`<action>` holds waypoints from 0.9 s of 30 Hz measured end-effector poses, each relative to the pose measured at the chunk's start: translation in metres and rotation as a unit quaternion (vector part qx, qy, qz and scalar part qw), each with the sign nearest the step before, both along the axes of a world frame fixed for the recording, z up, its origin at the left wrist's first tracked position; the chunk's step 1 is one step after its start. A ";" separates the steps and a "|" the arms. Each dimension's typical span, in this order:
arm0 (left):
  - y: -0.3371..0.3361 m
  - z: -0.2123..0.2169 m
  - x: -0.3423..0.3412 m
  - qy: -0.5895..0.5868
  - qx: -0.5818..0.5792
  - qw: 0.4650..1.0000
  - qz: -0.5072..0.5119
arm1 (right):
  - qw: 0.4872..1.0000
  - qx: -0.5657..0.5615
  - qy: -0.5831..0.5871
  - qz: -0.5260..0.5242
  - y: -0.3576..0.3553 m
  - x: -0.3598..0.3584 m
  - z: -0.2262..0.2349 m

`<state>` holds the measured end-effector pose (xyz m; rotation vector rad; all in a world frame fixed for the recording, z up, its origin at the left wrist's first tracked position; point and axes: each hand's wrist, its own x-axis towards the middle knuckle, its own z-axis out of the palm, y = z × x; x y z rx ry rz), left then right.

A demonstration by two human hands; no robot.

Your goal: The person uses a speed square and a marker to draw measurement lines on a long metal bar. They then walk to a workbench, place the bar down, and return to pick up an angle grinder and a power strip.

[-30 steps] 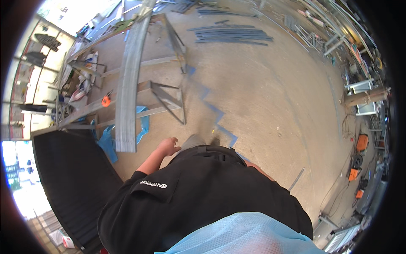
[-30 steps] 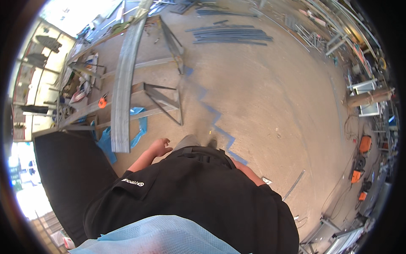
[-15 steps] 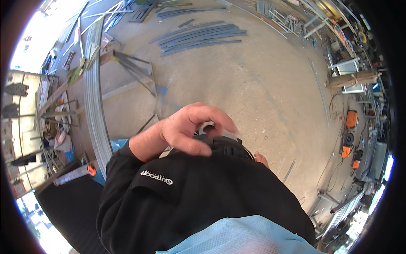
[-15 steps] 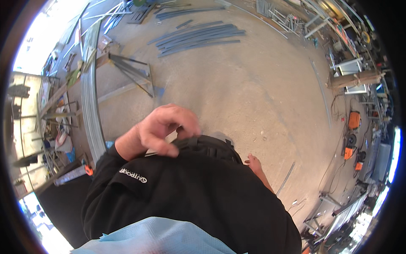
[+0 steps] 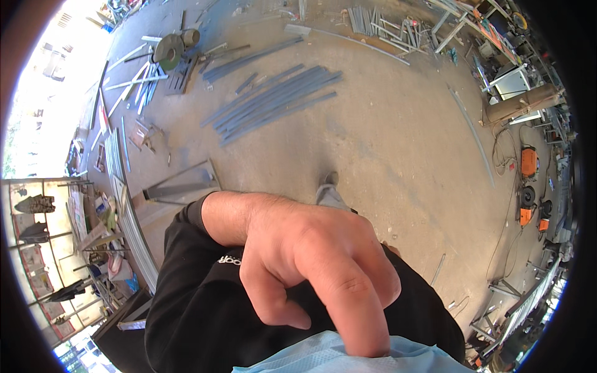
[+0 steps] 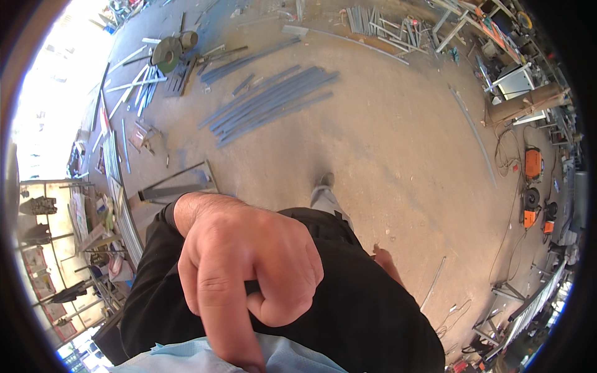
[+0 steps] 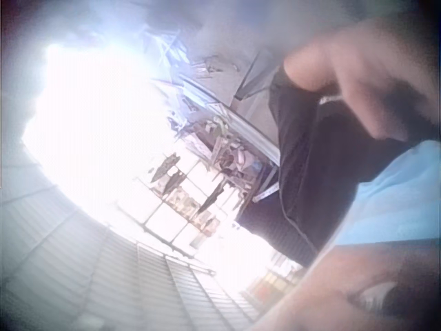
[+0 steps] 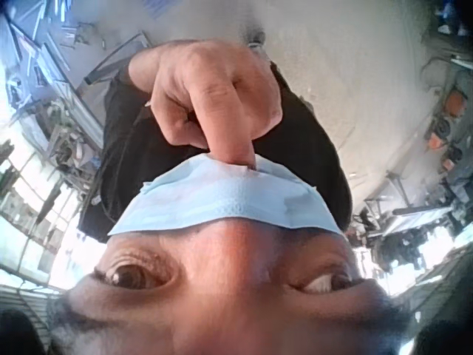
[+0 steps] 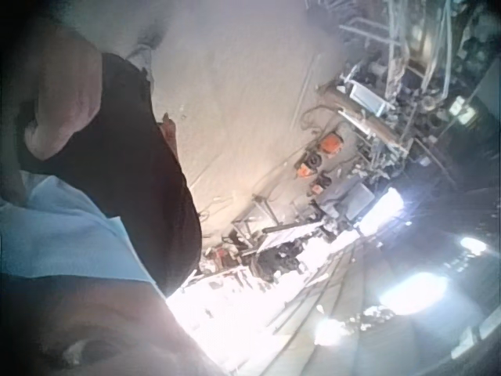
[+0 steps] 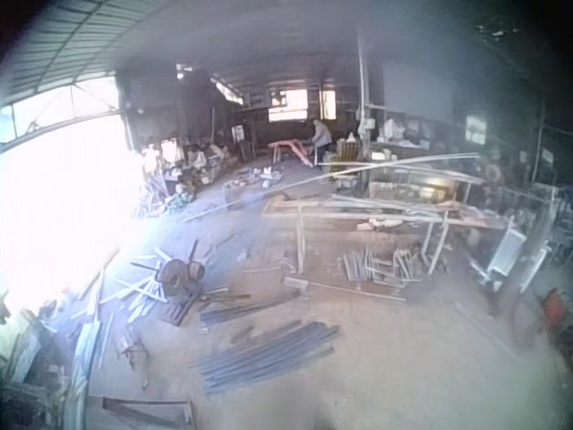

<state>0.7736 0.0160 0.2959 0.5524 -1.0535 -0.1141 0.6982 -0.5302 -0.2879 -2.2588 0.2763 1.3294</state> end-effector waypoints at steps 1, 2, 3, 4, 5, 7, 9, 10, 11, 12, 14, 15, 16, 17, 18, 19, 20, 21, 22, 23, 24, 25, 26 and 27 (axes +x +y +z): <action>0.004 0.004 0.022 -0.014 0.019 1.000 0.014 | 0.997 0.015 -0.004 -0.074 0.006 0.031 0.017; 0.010 0.003 0.047 -0.036 0.027 0.999 0.019 | 0.991 0.058 -0.007 -0.123 0.016 0.069 0.031; 0.013 0.000 0.066 -0.061 0.021 0.998 0.018 | 0.976 0.088 0.010 -0.200 0.027 0.105 0.044; 0.016 -0.006 0.084 -0.061 0.030 0.997 0.034 | 0.946 0.051 0.037 -0.319 0.044 0.149 0.052; 0.021 -0.016 0.104 -0.075 0.030 0.996 0.042 | 0.962 0.046 0.026 -0.268 0.055 0.193 0.064; 0.051 -0.045 0.129 -0.037 0.138 0.988 0.062 | 0.980 0.019 -0.021 -0.199 0.079 0.270 0.083; 0.086 -0.087 0.150 0.153 0.246 0.953 0.087 | 0.976 0.039 -0.075 -0.199 0.114 0.338 0.094; 0.102 -0.114 0.158 0.255 0.302 0.910 0.122 | 0.972 0.040 -0.094 -0.213 0.132 0.362 0.098; 0.115 -0.148 0.172 0.292 0.369 0.867 0.164 | 0.971 0.066 -0.107 -0.204 0.149 0.385 0.101; 0.125 -0.184 0.184 0.326 0.436 0.813 0.206 | 0.971 0.075 -0.119 -0.194 0.168 0.403 0.104; 0.146 -0.258 0.196 0.348 0.623 0.639 0.287 | 0.980 0.083 -0.112 -0.145 0.197 0.430 0.110; 0.154 -0.295 0.195 0.334 0.674 0.588 0.299 | 0.987 0.079 -0.092 -0.106 0.209 0.440 0.113; 0.161 -0.329 0.195 0.320 0.720 0.533 0.309 | 0.994 0.058 -0.077 -0.052 0.222 0.455 0.114; 0.171 -0.362 0.202 0.306 0.765 0.473 0.312 | 0.997 0.049 -0.049 -0.026 0.236 0.473 0.113; 0.182 -0.391 0.207 0.309 0.767 0.473 0.305 | 0.999 0.021 -0.026 0.010 0.245 0.483 0.115; 0.192 -0.417 0.212 0.316 0.771 0.473 0.287 | 0.999 -0.019 -0.005 0.050 0.250 0.493 0.117; 0.195 -0.439 0.215 0.328 0.778 0.471 0.256 | 0.998 -0.037 0.011 0.042 0.257 0.506 0.115; 0.197 -0.458 0.219 0.356 0.772 0.460 0.254 | 0.996 -0.042 0.023 0.081 0.263 0.526 0.112; 0.200 -0.475 0.228 0.383 0.773 0.445 0.239 | 0.990 -0.059 0.033 0.122 0.270 0.550 0.108; 0.203 -0.489 0.238 0.402 0.777 0.428 0.227 | 0.983 -0.091 0.044 0.154 0.282 0.572 0.102; 0.206 -0.500 0.249 0.410 0.781 0.428 0.198 | 0.977 -0.092 0.007 0.193 0.297 0.596 0.095; 0.204 -0.509 0.258 0.410 0.787 0.424 0.183 | 0.962 -0.107 -0.044 0.249 0.317 0.619 0.086; 0.199 -0.517 0.266 0.419 0.782 0.430 0.167 | 0.950 -0.112 -0.001 0.291 0.338 0.652 0.078; 0.194 -0.524 0.273 0.427 0.779 0.433 0.154 | 0.939 -0.103 -0.043 0.326 0.361 0.672 0.068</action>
